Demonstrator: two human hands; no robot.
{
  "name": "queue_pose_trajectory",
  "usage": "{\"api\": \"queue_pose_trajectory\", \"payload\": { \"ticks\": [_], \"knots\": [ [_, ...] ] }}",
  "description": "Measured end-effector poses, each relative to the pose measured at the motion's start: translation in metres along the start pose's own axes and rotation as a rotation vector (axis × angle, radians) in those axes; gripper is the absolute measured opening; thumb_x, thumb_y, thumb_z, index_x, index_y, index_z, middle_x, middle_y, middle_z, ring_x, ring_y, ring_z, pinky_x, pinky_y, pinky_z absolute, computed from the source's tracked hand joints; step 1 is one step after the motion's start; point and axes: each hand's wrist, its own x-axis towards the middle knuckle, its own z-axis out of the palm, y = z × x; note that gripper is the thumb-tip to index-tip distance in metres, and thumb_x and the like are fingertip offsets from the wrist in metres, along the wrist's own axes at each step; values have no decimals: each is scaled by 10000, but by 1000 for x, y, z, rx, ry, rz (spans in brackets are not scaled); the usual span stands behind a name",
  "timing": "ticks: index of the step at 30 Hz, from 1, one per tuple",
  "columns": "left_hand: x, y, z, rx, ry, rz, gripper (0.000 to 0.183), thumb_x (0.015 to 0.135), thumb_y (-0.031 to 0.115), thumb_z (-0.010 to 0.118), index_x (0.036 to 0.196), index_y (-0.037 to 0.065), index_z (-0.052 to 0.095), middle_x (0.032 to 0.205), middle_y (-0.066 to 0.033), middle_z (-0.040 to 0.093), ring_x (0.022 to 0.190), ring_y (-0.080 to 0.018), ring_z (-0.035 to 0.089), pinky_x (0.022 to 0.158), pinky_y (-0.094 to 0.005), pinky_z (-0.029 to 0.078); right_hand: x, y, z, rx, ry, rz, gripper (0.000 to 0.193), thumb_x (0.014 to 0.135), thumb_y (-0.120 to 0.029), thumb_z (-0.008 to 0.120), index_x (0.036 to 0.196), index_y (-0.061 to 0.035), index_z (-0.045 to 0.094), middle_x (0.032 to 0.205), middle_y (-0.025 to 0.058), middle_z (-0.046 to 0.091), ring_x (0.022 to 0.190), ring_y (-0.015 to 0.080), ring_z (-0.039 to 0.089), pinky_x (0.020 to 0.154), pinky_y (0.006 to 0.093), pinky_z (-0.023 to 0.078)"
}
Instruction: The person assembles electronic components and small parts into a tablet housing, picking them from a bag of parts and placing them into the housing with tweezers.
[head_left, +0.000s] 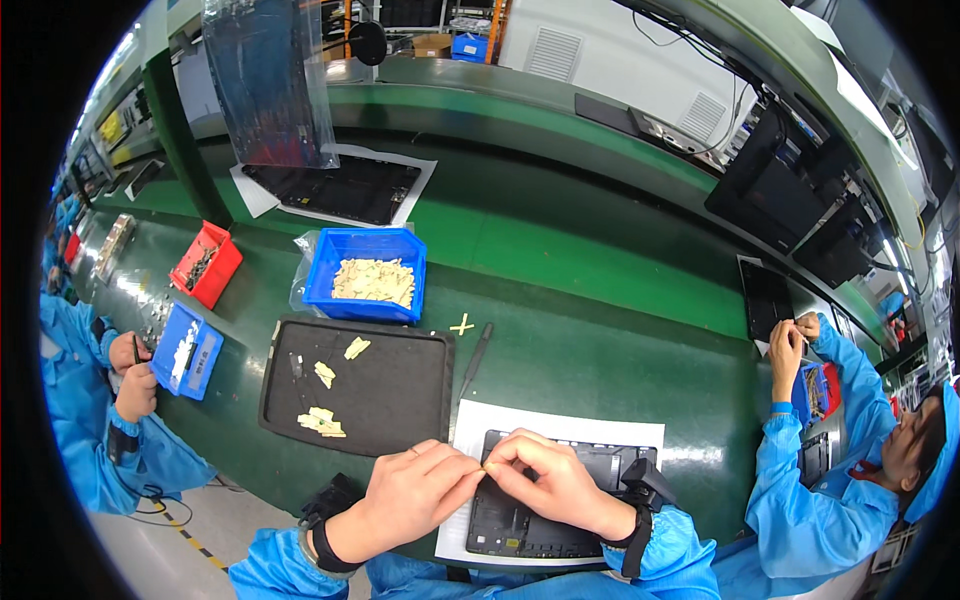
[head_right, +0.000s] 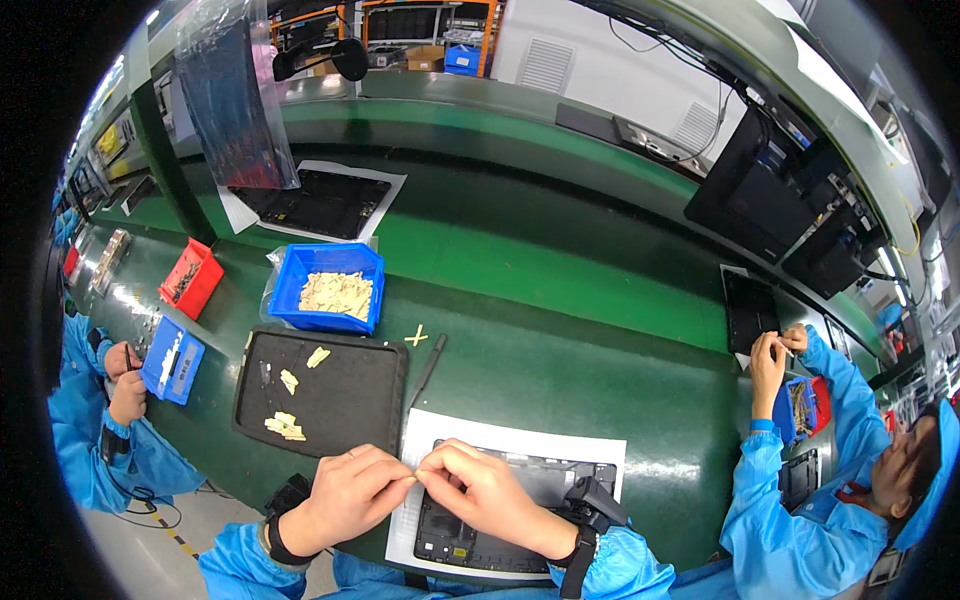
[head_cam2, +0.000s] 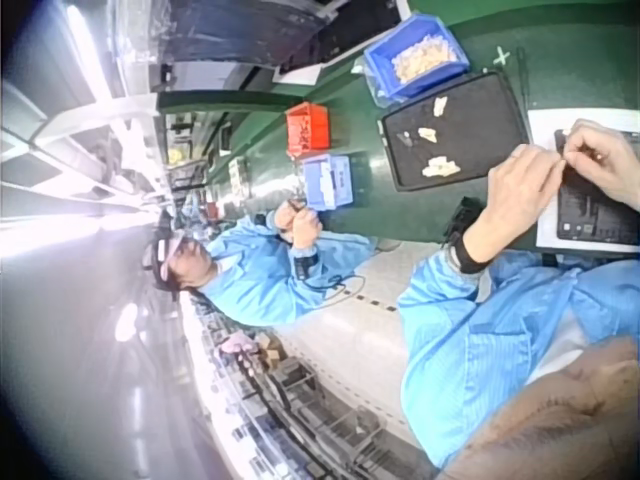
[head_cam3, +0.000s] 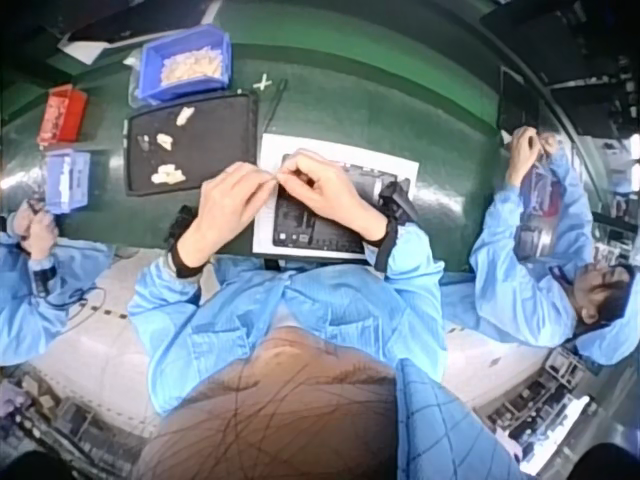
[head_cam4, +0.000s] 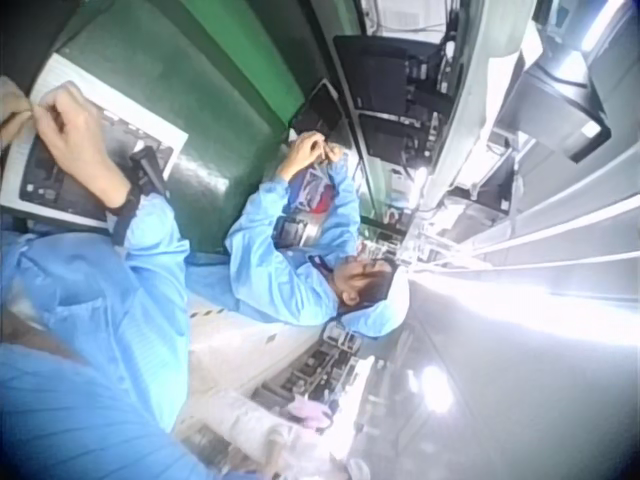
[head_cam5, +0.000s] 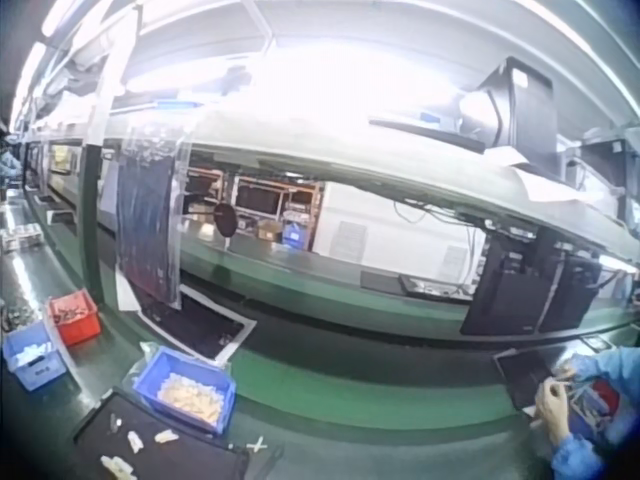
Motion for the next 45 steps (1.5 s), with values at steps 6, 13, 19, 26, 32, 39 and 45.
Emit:
{"api": "queue_pose_trajectory", "payload": {
  "ticks": [6, 13, 19, 26, 32, 39, 45],
  "knots": [
    [-2, 3, -10, 201, 110, 65, 211, 681, 115, 776, 852, 72, 661, 761, -19, 624, 617, -176, 593, 532, -274, 479, -1, -11, 1, 98, 87, 64, 130, 882, -48, 639, 1002, -2, 653, 926, 72, 635, 797, 117, 613, 656, 227, 490],
    [-4, -3, 0, 428, 202, 224, 199, 716, 155, 719, 904, 95, 701, 815, 21, 616, 613, -107, 536, 473, -215, 371, -4, -5, 5, 68, 108, 14, 119, 871, -67, 656, 972, -6, 651, 909, 50, 631, 759, 106, 616, 620, 233, 500],
    [-6, -1, -5, 495, 164, 251, 198, 713, 155, 717, 903, 102, 704, 835, 30, 618, 618, -105, 514, 463, -218, 346, -1, -10, 5, 67, 97, -17, 95, 857, -44, 655, 943, -3, 641, 862, 47, 609, 714, 96, 603, 601, 230, 495],
    [4, 5, -7, -123, 93, -184, 179, 746, 112, 744, 903, 42, 692, 836, -49, 675, 632, -173, 612, 533, -257, 476, 12, -14, -1, -60, 70, -82, 93, 813, -37, 666, 903, -31, 640, 825, 45, 603, 661, 111, 613, 586, 241, 504],
    [7, -5, -19, -457, 54, -496, 113, 899, 73, 614, 981, -3, 634, 840, -81, 685, 718, -125, 661, 572, -236, 519, 37, -27, -1, -118, 79, -191, 85, 804, -26, 656, 888, -23, 640, 817, 49, 604, 663, 115, 615, 594, 248, 506],
    [51, -68, -72, 88, 537, -401, 60, 898, 32, 566, 894, -9, 610, 780, -122, 645, 680, -223, 638, 636, -309, 505, 52, -16, -20, -8, 186, -67, 38, 817, -19, 645, 812, 8, 619, 841, 40, 598, 703, 79, 581, 632, 213, 481],
    [43, -110, -78, 736, 331, -323, 273, 796, -11, 563, 1064, 1, 617, 981, -147, 643, 882, -319, 614, 749, -400, 505, 53, -9, -7, 24, 150, -67, 79, 815, -60, 657, 852, 8, 641, 790, 41, 600, 660, 89, 576, 602, 232, 475]
  ]
}}
